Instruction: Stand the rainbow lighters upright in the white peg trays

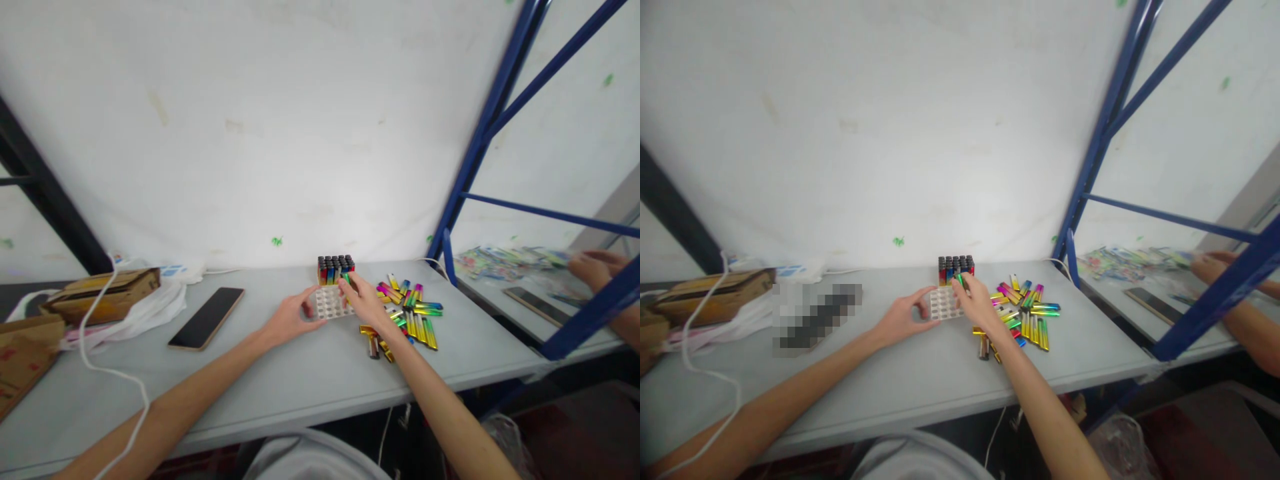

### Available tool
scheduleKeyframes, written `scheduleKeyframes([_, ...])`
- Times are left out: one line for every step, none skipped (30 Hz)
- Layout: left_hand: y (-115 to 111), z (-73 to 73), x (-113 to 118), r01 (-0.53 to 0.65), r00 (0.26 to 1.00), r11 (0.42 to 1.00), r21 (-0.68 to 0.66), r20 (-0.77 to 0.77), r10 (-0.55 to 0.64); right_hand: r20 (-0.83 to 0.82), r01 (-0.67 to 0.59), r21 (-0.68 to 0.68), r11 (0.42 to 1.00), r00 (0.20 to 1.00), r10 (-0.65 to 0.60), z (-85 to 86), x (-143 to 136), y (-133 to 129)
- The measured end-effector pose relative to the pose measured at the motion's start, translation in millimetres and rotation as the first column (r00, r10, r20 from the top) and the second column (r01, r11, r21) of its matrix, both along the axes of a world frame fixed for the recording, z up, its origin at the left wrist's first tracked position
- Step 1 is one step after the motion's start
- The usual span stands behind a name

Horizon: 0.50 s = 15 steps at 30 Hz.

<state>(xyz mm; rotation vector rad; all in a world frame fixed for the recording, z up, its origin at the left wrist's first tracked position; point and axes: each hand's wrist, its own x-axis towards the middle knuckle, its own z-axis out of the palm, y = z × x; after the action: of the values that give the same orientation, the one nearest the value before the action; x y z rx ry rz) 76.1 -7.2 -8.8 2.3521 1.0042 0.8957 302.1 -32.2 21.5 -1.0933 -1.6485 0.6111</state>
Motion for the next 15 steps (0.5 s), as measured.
scheduleKeyframes([-1,0.9,0,-0.01,1.0,1.0,-0.021,0.004,0.01,0.023,0.005,0.046,0.999,1.0,-0.006,0.6,-1,-1])
scheduleKeyframes([-1,1.8,0,-0.017,1.0,0.999,-0.037,0.01,0.018,0.058,0.018,0.099,0.995,0.998,-0.024,1.7,-2,-2])
scheduleKeyframes([-2,2.6,1,-0.021,1.0,0.999,-0.05,0.018,0.022,0.1,0.032,0.144,0.989,0.994,-0.047,3.0,-2,-3])
scheduleKeyframes([-2,3.2,1,-0.021,0.999,0.998,-0.063,0.023,0.023,0.143,0.039,0.171,0.985,0.988,-0.064,4.4,-3,-5])
scheduleKeyframes([-2,3.6,1,-0.018,0.999,0.997,-0.074,0.026,0.02,0.184,0.04,0.178,0.983,0.98,-0.073,5.8,-4,-7])
scheduleKeyframes([-3,3.9,1,-0.015,0.999,0.996,-0.082,0.028,0.017,0.214,0.039,0.177,0.983,0.974,-0.077,7.1,-4,-9])
scheduleKeyframes([-3,3.9,1,-0.01,0.999,0.996,-0.09,0.03,0.012,0.228,0.035,0.17,0.985,0.971,-0.074,8.2,-4,-10])
scheduleKeyframes([-3,3.7,1,-0.004,0.999,0.995,-0.097,0.033,0.008,0.227,0.025,0.162,0.987,0.972,-0.062,9.1,-4,-12])
scheduleKeyframes([-2,3.3,0,0.001,0.999,0.995,-0.103,0.038,0.003,0.216,0.008,0.156,0.988,0.975,-0.042,9.9,-4,-13])
scheduleKeyframes([-2,2.9,0,0.007,0.999,0.994,-0.109,0.044,-0.002,0.204,-0.014,0.157,0.988,0.979,-0.018,10.5,-4,-13])
scheduleKeyframes([-2,2.3,0,0.011,0.999,0.993,-0.113,0.049,-0.006,0.193,-0.038,0.161,0.986,0.981,0.007,10.9,-4,-13])
scheduleKeyframes([-2,1.7,0,0.014,0.999,0.993,-0.119,0.051,-0.008,0.191,-0.063,0.166,0.984,0.981,0.03,11.1,-4,-13])
scheduleKeyframes([-2,1.1,0,0.014,0.999,0.992,-0.125,0.05,-0.008,0.2,-0.085,0.167,0.982,0.978,0.05,11.1,-4,-12])
scheduleKeyframes([-2,0.6,-1,0.011,0.999,0.991,-0.131,0.048,-0.005,0.218,-0.103,0.166,0.981,0.974,0.065,10.9,-4,-11])
scheduleKeyframes([-2,0.1,-1,0.009,0.999,0.99,-0.138,0.045,-0.003,0.24,-0.12,0.162,0.979,0.968,0.079,10.5,-4,-10])
